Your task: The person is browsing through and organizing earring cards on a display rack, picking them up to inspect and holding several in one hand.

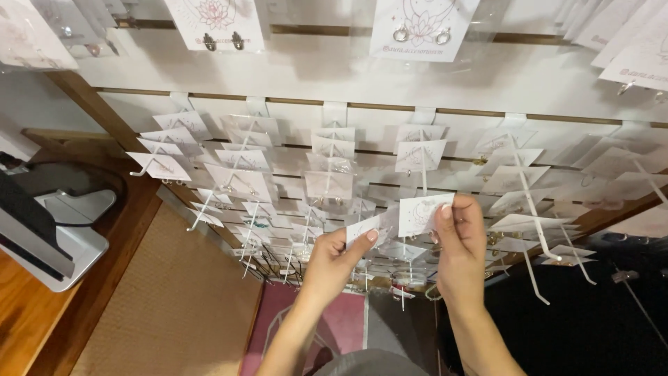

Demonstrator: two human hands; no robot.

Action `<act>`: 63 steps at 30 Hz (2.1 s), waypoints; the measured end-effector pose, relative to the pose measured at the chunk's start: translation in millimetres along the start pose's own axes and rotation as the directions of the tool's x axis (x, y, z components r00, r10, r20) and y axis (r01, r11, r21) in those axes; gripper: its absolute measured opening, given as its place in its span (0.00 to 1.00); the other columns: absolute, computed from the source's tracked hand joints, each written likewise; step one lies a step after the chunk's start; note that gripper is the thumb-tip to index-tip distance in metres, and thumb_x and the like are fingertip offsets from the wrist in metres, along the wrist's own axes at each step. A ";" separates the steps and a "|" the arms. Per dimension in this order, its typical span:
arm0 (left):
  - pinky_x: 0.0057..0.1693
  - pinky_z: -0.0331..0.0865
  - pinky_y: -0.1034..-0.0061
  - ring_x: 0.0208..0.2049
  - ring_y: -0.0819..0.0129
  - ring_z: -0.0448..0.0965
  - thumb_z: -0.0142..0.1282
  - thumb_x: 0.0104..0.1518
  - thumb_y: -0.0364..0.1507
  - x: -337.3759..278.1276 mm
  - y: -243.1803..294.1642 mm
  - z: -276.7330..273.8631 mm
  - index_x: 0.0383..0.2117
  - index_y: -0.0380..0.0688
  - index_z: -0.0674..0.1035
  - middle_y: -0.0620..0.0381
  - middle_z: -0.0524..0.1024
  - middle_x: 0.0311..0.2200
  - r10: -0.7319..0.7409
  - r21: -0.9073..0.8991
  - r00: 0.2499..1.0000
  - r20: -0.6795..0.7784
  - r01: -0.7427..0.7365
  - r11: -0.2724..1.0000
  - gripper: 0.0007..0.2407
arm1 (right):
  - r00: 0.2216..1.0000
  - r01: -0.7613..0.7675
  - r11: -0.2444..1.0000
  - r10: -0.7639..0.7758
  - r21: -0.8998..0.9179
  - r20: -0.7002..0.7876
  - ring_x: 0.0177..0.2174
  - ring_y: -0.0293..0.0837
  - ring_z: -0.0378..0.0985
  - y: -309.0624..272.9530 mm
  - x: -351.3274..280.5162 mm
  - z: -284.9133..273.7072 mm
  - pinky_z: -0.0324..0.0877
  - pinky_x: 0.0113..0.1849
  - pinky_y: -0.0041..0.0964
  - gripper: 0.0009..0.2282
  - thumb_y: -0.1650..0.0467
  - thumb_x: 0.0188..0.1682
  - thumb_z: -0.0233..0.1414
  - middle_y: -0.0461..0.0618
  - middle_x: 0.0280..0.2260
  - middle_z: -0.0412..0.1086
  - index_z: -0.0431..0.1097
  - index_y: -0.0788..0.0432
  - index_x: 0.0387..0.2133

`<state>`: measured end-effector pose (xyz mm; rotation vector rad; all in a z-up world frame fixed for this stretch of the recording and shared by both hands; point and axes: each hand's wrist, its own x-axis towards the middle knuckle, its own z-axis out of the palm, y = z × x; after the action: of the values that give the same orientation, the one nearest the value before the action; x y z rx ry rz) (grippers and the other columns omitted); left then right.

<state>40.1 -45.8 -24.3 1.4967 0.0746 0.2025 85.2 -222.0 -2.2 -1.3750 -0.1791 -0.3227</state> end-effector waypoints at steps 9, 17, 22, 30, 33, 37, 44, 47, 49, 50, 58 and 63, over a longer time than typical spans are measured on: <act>0.30 0.58 0.86 0.20 0.80 0.63 0.62 0.59 0.27 -9.1 48.3 2.9 0.17 0.42 0.80 0.62 0.70 0.11 0.002 -0.064 1.000 -0.018 -0.003 0.998 0.11 | 0.999 -0.052 0.994 0.052 0.100 -0.002 0.27 0.33 0.63 2.3 -6.1 -4.1 0.59 0.30 0.25 0.05 0.68 0.60 0.47 0.42 0.27 0.64 0.66 0.57 0.38; 0.37 0.64 0.83 0.28 0.78 0.66 0.62 0.59 0.27 3.0 43.1 6.3 0.27 0.35 0.84 0.63 0.77 0.21 0.002 -0.234 1.000 -0.026 -0.008 0.972 0.06 | 1.000 -0.021 0.999 0.021 0.031 0.007 0.28 0.33 0.64 13.1 -9.2 4.3 0.61 0.32 0.26 0.04 0.70 0.55 0.54 0.43 0.26 0.64 0.69 0.59 0.34; 0.37 0.64 0.82 0.25 0.78 0.70 0.63 0.59 0.28 11.0 9.3 9.7 0.29 0.38 0.84 0.58 0.77 0.18 0.007 -0.287 1.000 0.023 0.000 0.958 0.06 | 0.999 -0.023 0.999 0.022 -0.025 -0.036 0.31 0.32 0.63 32.8 -7.1 7.2 0.61 0.34 0.27 0.04 0.71 0.56 0.54 0.42 0.27 0.65 0.68 0.58 0.33; 0.40 0.75 0.74 0.34 0.71 0.74 0.71 0.48 0.22 14.7 18.7 18.6 0.35 0.30 0.86 0.47 0.85 0.29 0.003 -0.179 0.997 -0.075 -0.016 0.984 0.10 | 0.998 -0.055 0.995 0.053 -0.077 -0.026 0.35 0.36 0.66 52.9 -5.1 5.6 0.65 0.40 0.32 0.04 0.72 0.54 0.56 0.46 0.29 0.67 0.70 0.60 0.36; 0.41 0.76 0.73 0.34 0.70 0.76 0.71 0.47 0.22 19.4 10.3 18.1 0.36 0.29 0.86 0.46 0.86 0.30 -0.029 -0.191 0.997 -0.078 0.013 0.981 0.11 | 0.998 -0.004 0.991 -0.003 -0.132 -0.059 0.41 0.42 0.68 41.6 12.4 4.5 0.64 0.44 0.37 0.07 0.73 0.55 0.53 0.49 0.37 0.67 0.65 0.58 0.43; 0.41 0.76 0.71 0.35 0.68 0.76 0.72 0.46 0.21 25.1 -3.4 18.9 0.36 0.28 0.85 0.44 0.85 0.30 -0.044 -0.209 0.995 -0.091 0.024 0.978 0.12 | 0.990 0.060 0.985 -0.079 -0.160 -0.116 0.45 0.43 0.66 20.6 40.5 10.2 0.61 0.48 0.37 0.06 0.75 0.60 0.46 0.48 0.41 0.64 0.59 0.56 0.47; 0.46 0.77 0.67 0.40 0.64 0.79 0.72 0.47 0.24 29.0 -10.5 14.2 0.38 0.29 0.85 0.42 0.85 0.35 -0.090 -0.189 0.994 -0.058 0.078 0.979 0.14 | 0.992 0.023 0.985 -0.045 -0.173 -0.120 0.40 0.35 0.63 25.9 65.1 12.2 0.63 0.43 0.29 0.05 0.69 0.61 0.50 0.43 0.39 0.64 0.64 0.54 0.46; 0.47 0.77 0.66 0.42 0.62 0.79 0.72 0.48 0.24 32.4 -6.8 16.7 0.39 0.29 0.85 0.41 0.85 0.36 -0.095 -0.182 0.994 -0.050 0.084 0.980 0.14 | 0.994 0.007 0.985 -0.026 -0.172 -0.109 0.33 0.33 0.63 30.4 68.1 10.3 0.63 0.40 0.28 0.03 0.70 0.61 0.50 0.41 0.31 0.64 0.70 0.54 0.39; 0.48 0.77 0.65 0.43 0.61 0.79 0.71 0.48 0.24 31.4 -8.3 17.1 0.40 0.29 0.84 0.40 0.85 0.37 -0.112 -0.180 0.993 -0.046 0.102 0.978 0.14 | 0.995 0.004 0.982 -0.024 -0.189 -0.102 0.31 0.34 0.64 32.8 62.5 9.3 0.63 0.38 0.27 0.05 0.70 0.61 0.51 0.41 0.27 0.63 0.72 0.55 0.35; 0.46 0.77 0.67 0.41 0.62 0.80 0.71 0.48 0.24 32.9 -8.0 17.1 0.39 0.29 0.85 0.41 0.85 0.35 -0.100 -0.182 0.994 -0.051 0.089 0.979 0.14 | 0.993 0.020 0.986 -0.040 -0.167 -0.112 0.31 0.32 0.65 33.4 60.4 9.7 0.64 0.39 0.26 0.05 0.70 0.61 0.50 0.41 0.27 0.64 0.71 0.56 0.36; 0.41 0.78 0.71 0.36 0.68 0.79 0.72 0.47 0.24 29.9 -5.5 13.8 0.37 0.28 0.85 0.43 0.85 0.32 -0.086 -0.179 0.992 -0.097 0.068 0.981 0.13 | 0.989 0.137 0.963 -0.146 -0.231 -0.025 0.30 0.35 0.68 37.9 38.9 -5.2 0.69 0.40 0.33 0.05 0.73 0.62 0.49 0.48 0.26 0.70 0.72 0.62 0.39; 0.57 0.77 0.75 0.32 0.75 0.85 0.65 0.53 0.32 19.1 10.1 5.5 0.26 0.49 0.83 0.60 0.86 0.31 -0.172 -0.039 0.984 0.053 0.174 0.984 0.04 | 0.973 0.223 0.916 -0.231 -0.332 0.016 0.37 0.42 0.75 42.1 15.8 -20.2 0.73 0.38 0.30 0.06 0.72 0.62 0.50 0.54 0.38 0.71 0.65 0.65 0.45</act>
<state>58.9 -47.2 -12.4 1.4429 0.1589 0.0272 112.6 -237.0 -40.3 -1.6881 -0.2758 -0.5844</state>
